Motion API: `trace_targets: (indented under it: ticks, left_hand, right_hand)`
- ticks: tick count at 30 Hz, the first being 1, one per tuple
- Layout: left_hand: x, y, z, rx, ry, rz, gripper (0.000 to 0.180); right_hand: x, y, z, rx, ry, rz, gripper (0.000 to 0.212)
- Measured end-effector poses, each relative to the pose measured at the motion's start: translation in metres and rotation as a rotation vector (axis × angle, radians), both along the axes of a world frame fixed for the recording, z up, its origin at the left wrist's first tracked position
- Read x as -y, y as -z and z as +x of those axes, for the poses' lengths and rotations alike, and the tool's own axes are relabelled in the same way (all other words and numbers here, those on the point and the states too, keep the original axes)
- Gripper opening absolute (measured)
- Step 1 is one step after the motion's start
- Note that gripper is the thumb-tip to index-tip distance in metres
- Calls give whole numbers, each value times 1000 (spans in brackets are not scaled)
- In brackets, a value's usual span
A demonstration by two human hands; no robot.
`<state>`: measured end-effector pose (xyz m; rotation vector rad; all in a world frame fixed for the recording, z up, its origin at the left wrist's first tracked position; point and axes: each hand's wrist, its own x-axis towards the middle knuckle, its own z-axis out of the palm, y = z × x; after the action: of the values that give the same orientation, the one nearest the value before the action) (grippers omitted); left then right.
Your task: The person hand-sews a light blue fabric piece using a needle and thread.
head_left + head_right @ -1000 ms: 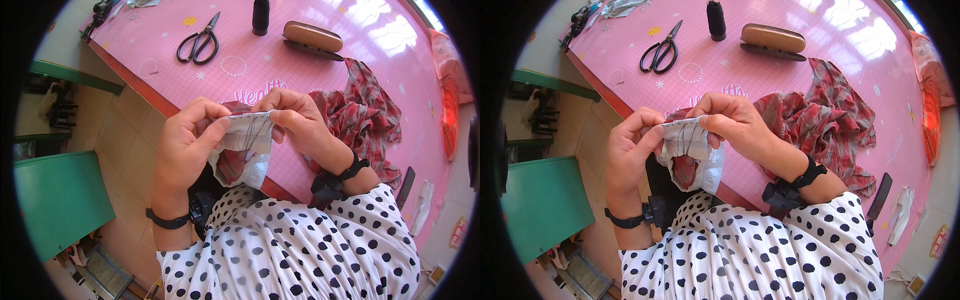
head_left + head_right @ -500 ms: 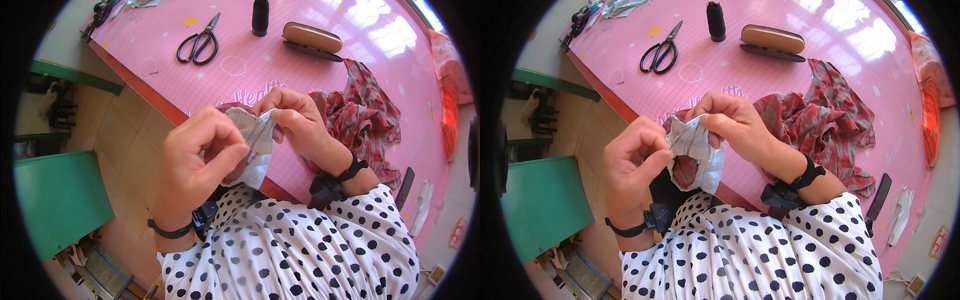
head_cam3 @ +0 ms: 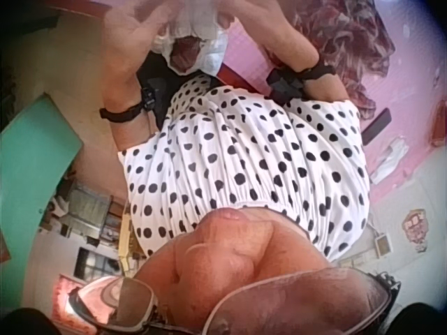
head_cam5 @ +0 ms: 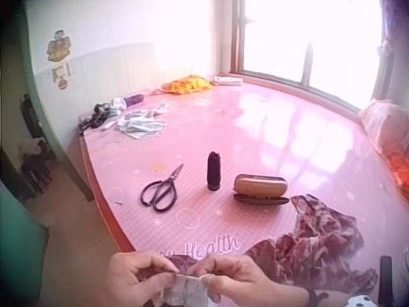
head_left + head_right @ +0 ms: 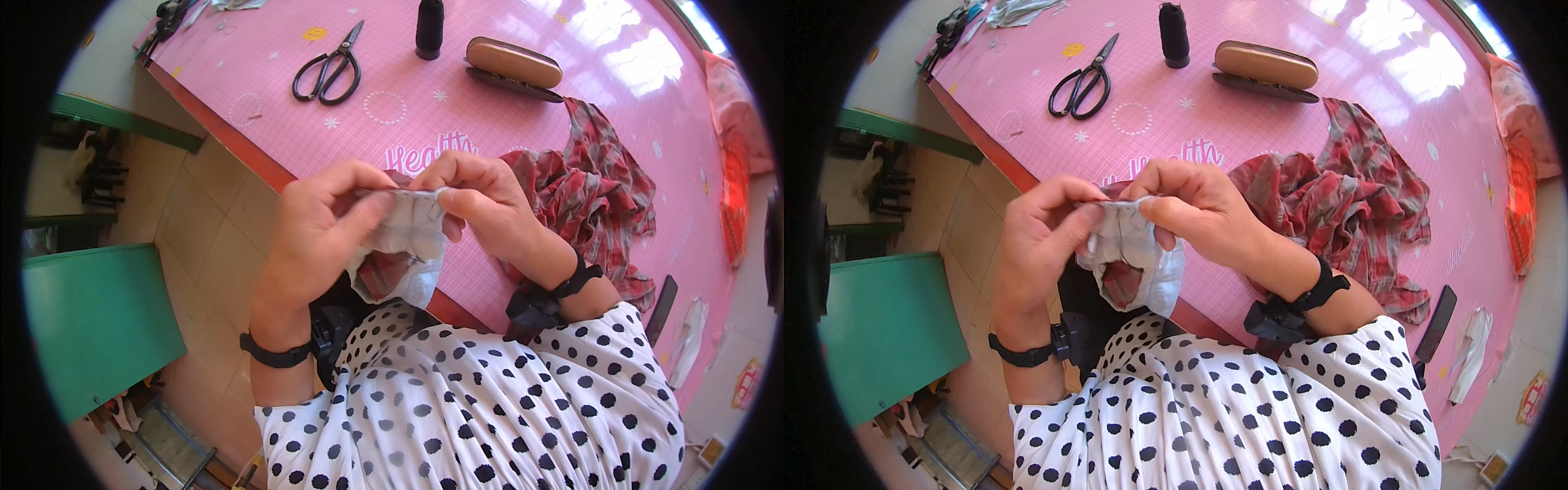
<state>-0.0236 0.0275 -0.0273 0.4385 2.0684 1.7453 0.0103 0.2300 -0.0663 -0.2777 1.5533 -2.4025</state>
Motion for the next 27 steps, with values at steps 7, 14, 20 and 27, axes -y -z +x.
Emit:
trace_targets:
  ticks: [7,14,20,27]
  left_hand:
    - [-4,9,-4,-533,-273,-153,10]
    - [-27,-2,21,-605,-187,-293,15]
    - [-11,1,18,-313,-126,-89,14]
    - [-22,2,21,-626,-185,-269,13]
  right_hand:
    - [2,6,-4,105,89,-9,13]
    - [4,1,0,64,80,27,14]
    - [-1,3,-1,50,106,43,15]
    - [5,0,2,16,55,29,14]
